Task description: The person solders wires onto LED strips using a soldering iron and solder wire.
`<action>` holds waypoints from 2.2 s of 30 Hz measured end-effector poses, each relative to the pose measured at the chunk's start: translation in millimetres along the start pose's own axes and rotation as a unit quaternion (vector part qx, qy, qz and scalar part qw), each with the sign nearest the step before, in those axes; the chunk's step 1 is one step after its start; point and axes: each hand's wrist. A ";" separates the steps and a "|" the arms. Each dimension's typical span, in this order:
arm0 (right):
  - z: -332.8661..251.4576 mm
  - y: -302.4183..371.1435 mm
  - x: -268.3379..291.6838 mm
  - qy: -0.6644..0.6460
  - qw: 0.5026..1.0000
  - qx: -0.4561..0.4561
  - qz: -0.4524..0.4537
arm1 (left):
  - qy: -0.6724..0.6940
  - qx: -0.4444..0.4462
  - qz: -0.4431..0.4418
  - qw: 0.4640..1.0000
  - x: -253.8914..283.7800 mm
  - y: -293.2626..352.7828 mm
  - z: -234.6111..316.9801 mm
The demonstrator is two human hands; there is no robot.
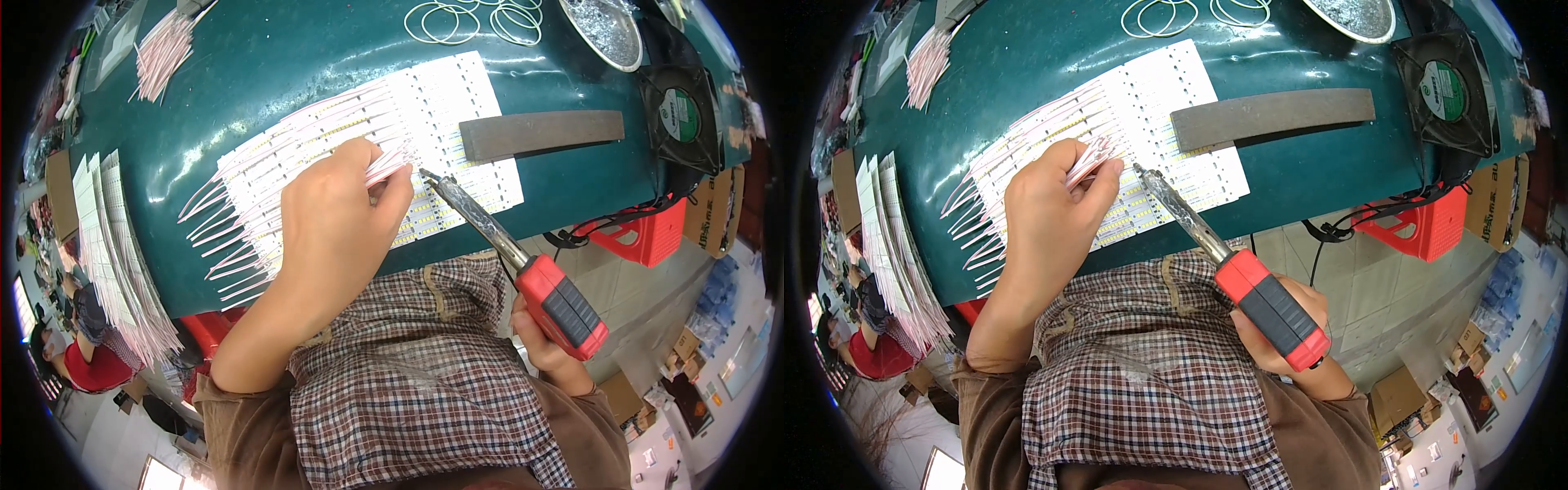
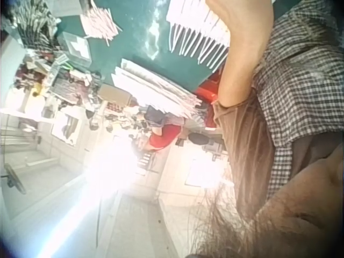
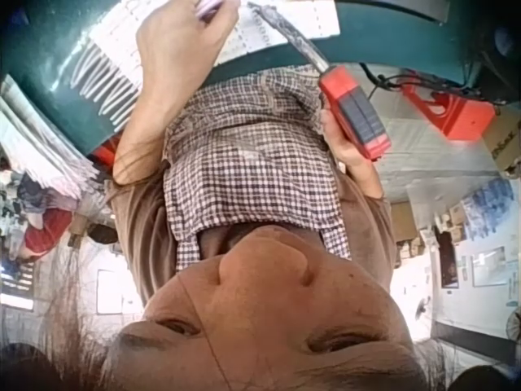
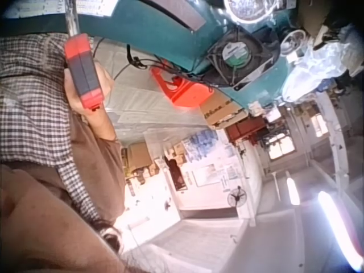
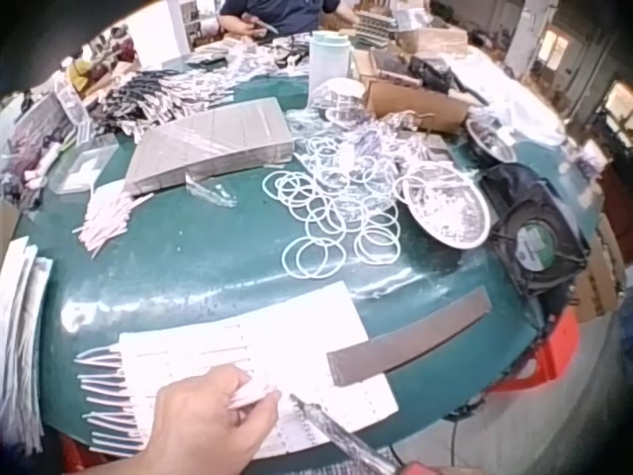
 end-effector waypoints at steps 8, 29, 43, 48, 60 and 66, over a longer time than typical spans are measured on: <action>0.1 6.7 3.0 -0.009 1.000 -0.013 0.015 | -0.013 -0.005 0.002 1.000 0.0 -0.5 0.3; -6.6 6.7 4.4 -0.011 0.998 -0.042 0.040 | 0.060 0.028 -0.038 0.997 41.0 3.9 21.4; -2.0 12.6 -1.1 -0.009 0.999 -0.019 0.024 | 0.006 0.014 -0.035 0.999 1.7 4.9 2.7; -3.9 3.4 -0.8 0.010 1.000 0.008 0.014 | 0.021 0.010 -0.030 0.999 0.2 5.2 0.0; 0.6 8.5 -0.4 -0.004 1.000 0.007 0.009 | 0.032 0.011 -0.019 0.999 -3.4 6.0 -2.4; 0.6 10.5 -1.4 0.013 1.000 0.011 0.018 | 0.012 0.008 -0.026 1.000 -1.4 4.3 1.0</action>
Point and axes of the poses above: each hand's wrist, its own y-axis away from the middle knuckle, its own x-axis out of the back of the hand, z = x × y, and after that the axes turned 10 degrees about x, right-handed
